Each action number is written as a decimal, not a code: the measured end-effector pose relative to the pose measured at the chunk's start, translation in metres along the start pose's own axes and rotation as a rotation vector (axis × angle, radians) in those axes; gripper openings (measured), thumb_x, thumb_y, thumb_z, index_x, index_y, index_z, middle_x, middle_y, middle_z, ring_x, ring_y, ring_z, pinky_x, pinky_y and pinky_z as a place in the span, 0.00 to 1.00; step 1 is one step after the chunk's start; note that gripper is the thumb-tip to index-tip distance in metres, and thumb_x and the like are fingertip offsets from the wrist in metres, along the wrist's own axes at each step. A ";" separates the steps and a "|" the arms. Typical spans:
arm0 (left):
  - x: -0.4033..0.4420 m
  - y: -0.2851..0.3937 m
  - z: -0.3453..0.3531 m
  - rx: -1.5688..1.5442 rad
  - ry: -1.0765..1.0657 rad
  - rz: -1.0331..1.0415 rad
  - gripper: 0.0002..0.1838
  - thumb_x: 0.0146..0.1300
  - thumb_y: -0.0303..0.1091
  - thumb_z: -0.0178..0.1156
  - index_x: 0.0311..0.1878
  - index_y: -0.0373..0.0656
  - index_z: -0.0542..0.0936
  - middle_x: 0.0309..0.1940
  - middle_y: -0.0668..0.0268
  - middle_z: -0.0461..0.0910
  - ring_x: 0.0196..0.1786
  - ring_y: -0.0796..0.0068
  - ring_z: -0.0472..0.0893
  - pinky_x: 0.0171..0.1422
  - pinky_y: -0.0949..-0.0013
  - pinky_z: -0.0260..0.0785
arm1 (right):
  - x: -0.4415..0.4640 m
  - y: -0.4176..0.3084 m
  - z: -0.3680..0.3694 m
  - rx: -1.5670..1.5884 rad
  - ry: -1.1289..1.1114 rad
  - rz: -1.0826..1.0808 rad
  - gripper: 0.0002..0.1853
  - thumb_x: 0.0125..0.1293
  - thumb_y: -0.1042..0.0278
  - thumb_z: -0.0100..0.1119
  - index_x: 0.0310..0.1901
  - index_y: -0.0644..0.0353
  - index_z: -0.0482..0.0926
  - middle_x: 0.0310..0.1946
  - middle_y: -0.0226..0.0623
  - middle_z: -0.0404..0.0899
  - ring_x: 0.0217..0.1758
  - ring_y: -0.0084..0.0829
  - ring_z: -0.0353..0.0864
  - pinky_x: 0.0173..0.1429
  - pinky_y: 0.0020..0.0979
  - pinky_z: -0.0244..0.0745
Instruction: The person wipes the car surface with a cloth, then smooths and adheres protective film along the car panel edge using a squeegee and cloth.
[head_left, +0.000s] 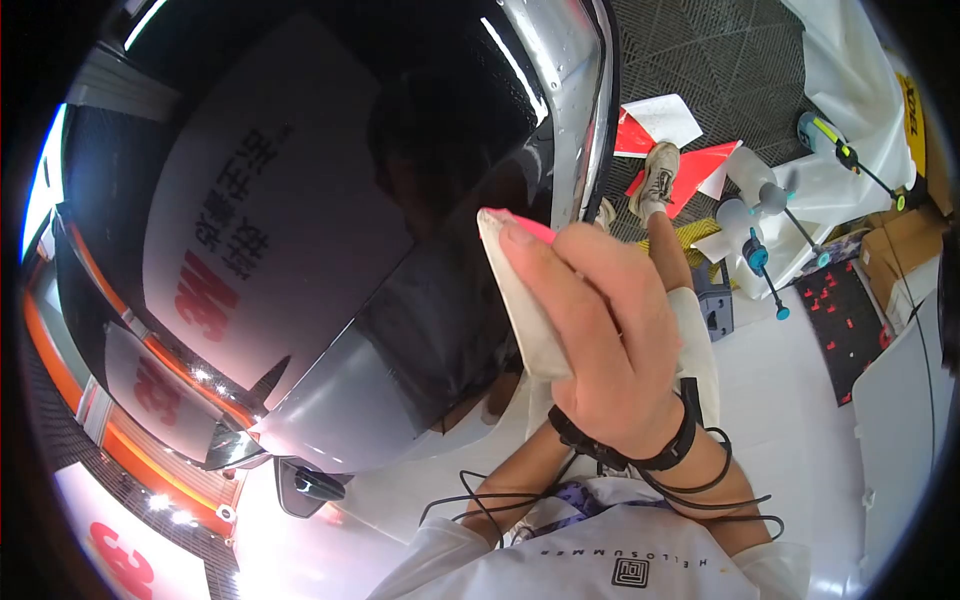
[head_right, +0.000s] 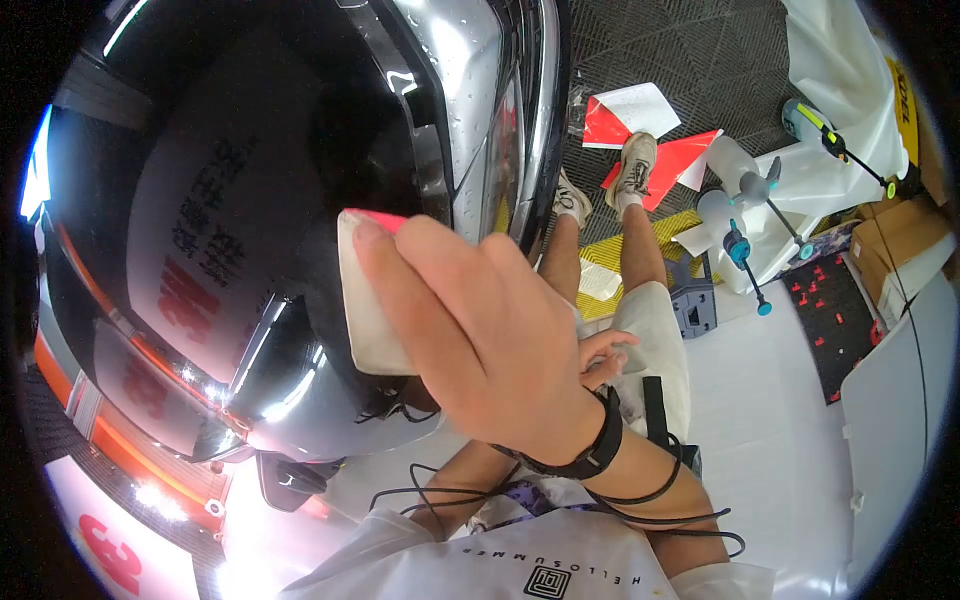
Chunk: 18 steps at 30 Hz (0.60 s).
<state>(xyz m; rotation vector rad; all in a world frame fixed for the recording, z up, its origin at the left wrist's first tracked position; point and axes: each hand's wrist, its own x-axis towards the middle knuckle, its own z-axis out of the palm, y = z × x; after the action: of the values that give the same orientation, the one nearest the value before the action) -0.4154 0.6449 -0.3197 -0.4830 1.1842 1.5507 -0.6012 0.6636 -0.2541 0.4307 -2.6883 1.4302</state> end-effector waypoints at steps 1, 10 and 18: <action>0.000 0.001 0.000 0.012 0.001 0.012 0.17 0.79 0.37 0.59 0.67 0.49 0.78 0.29 0.73 0.74 0.32 0.82 0.70 0.38 0.72 0.65 | 0.006 0.001 -0.004 -0.004 -0.019 0.005 0.29 0.50 0.79 0.68 0.59 0.66 0.83 0.49 0.39 0.79 0.35 0.34 0.74 0.37 0.30 0.72; 0.001 0.013 0.000 0.046 0.015 0.062 0.17 0.79 0.37 0.58 0.67 0.49 0.78 0.32 0.72 0.75 0.35 0.82 0.71 0.42 0.71 0.66 | 0.021 0.006 -0.005 0.100 0.007 0.087 0.26 0.56 0.85 0.64 0.60 0.65 0.84 0.48 0.41 0.77 0.44 0.39 0.79 0.50 0.33 0.75; -0.001 0.020 -0.004 0.065 0.028 0.084 0.16 0.80 0.36 0.57 0.67 0.48 0.78 0.35 0.71 0.76 0.39 0.81 0.73 0.46 0.71 0.67 | 0.003 0.005 -0.029 0.050 0.019 0.038 0.26 0.57 0.81 0.65 0.60 0.65 0.84 0.48 0.40 0.79 0.44 0.36 0.80 0.46 0.32 0.76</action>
<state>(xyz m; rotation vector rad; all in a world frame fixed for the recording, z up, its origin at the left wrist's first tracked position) -0.4343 0.6422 -0.3126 -0.4178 1.2864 1.5766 -0.6081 0.6897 -0.2411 0.3692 -2.6643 1.5067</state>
